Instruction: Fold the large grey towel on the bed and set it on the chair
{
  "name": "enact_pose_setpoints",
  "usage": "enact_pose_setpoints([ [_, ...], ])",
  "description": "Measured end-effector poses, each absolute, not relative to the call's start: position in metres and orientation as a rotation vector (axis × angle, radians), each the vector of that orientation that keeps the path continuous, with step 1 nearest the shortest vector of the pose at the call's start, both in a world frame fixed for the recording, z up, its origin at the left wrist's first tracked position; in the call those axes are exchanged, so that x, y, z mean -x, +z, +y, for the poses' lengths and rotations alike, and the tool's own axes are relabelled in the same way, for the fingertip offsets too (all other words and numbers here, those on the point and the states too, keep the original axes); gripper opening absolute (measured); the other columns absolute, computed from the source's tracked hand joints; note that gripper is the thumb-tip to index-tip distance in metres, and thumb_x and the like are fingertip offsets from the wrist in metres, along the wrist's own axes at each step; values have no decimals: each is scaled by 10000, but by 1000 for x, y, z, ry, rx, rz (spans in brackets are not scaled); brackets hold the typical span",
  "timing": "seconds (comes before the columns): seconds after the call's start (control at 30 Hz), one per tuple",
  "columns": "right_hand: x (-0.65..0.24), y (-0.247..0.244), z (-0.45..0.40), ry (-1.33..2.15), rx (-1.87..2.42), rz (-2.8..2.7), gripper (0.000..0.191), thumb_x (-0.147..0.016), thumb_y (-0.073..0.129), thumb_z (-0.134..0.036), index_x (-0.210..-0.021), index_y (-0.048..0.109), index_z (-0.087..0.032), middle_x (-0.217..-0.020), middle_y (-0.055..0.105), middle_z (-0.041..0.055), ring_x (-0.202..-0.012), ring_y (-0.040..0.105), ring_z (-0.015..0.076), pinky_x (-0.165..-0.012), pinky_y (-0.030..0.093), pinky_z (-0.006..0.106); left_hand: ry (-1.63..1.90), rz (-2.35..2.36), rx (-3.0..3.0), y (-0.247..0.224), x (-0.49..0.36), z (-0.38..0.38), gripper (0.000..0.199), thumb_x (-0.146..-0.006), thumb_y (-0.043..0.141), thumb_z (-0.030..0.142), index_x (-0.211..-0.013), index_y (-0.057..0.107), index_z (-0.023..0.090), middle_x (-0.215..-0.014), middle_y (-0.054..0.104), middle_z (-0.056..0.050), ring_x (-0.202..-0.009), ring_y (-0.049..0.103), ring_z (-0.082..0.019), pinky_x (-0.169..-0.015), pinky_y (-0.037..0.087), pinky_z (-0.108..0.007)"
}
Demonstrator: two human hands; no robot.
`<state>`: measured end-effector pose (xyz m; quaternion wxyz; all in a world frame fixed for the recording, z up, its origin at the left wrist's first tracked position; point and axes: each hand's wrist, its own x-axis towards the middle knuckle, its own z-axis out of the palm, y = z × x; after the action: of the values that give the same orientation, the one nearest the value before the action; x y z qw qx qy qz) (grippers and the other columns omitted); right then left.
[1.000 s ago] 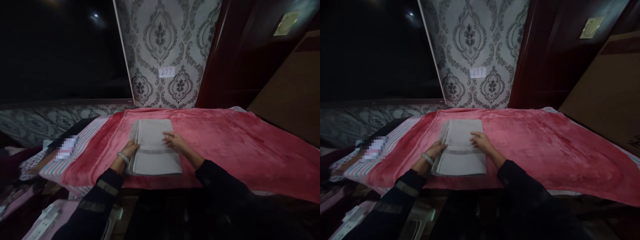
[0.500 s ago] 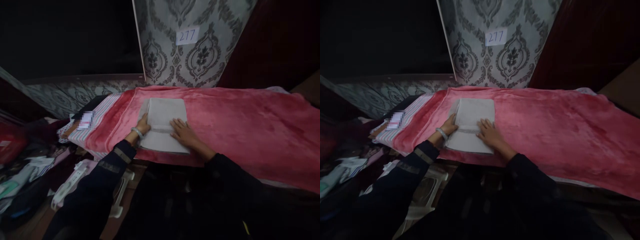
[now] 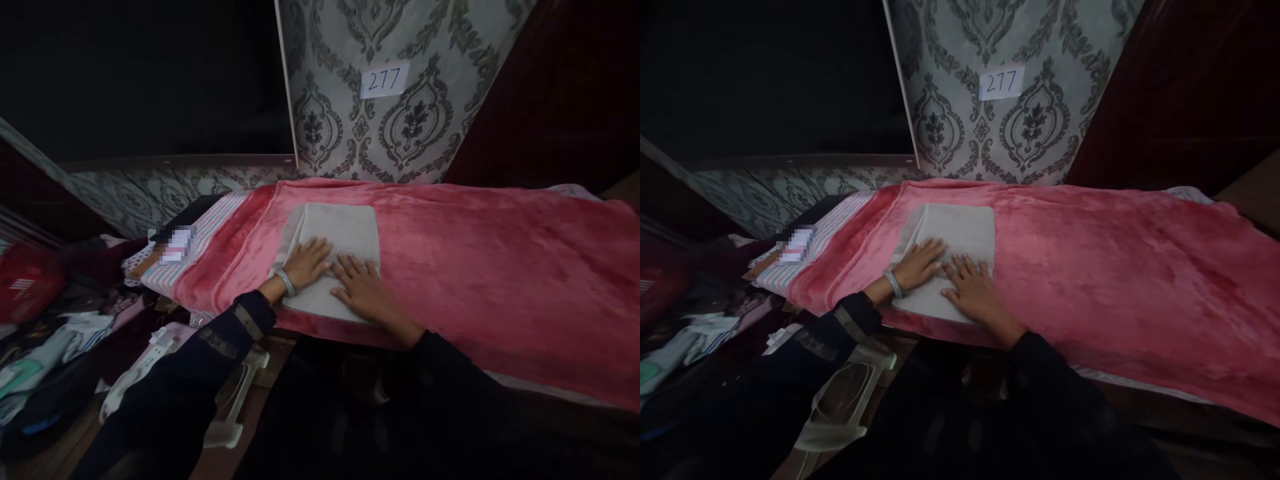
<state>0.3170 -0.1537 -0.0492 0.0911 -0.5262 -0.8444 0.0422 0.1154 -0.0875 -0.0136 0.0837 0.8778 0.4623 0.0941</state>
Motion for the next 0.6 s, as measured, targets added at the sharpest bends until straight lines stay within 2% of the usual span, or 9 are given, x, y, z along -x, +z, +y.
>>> enact_pose_setpoints([
  [0.07,-316,-52,-154,144,1554,-2490,649,-1014,371,-548,-1582,339,-235,-1650,236,109,-1526,175,336,-1204,158,615,147,1392,-2634,-26,-120,-94,594,-991,428,461,-1550,368,270,-1659,271,-85,-1546,167,-304,-1228,141,-583],
  [0.17,-315,-52,-156,173,1538,-2465,642,-1011,395,-528,-1575,357,-223,-1647,239,119,-1525,176,341,-1207,142,618,102,1434,-2626,-30,-117,-96,636,-978,442,492,-1567,336,275,-1675,209,-87,-1549,149,-313,-1227,124,-594],
  [0.27,-316,-46,-154,229,1515,-2476,642,-1006,424,-519,-1573,362,-224,-1642,249,130,-1524,177,343,-1201,152,621,4,1426,-2564,-13,-117,-82,607,-955,478,489,-1516,436,262,-1645,297,-112,-1509,278,-329,-1202,211,-589],
  [0.37,-323,-30,-142,323,1454,-2516,608,-997,469,-502,-1543,420,-238,-1615,326,134,-1509,230,343,-1187,214,601,29,1388,-2586,9,-129,-58,535,-987,390,454,-1461,514,239,-1601,388,-121,-1476,352,-295,-1192,260,-534],
  [0.47,-336,-14,-119,262,1461,-2454,573,-1015,447,-471,-1530,442,-221,-1587,384,139,-1508,238,326,-1201,179,590,67,1222,-2664,20,-150,-27,550,-1008,332,434,-1527,412,269,-1643,314,-70,-1534,223,-254,-1224,170,-532],
  [0.53,-344,-14,-103,193,1520,-2413,606,-1013,452,-482,-1548,410,-200,-1608,335,152,-1524,184,327,-1212,136,587,29,1232,-2665,18,-160,-3,570,-1013,325,433,-1564,332,291,-1664,253,-52,-1550,163,-258,-1224,129,-566],
  [0.6,-349,-23,-92,183,1547,-2416,654,-1004,468,-503,-1568,368,-188,-1642,241,162,-1533,140,329,-1218,146,566,-22,1349,-2650,10,-165,20,590,-1013,328,436,-1581,291,282,-1672,219,-66,-1553,144,-280,-1216,112,-600],
])
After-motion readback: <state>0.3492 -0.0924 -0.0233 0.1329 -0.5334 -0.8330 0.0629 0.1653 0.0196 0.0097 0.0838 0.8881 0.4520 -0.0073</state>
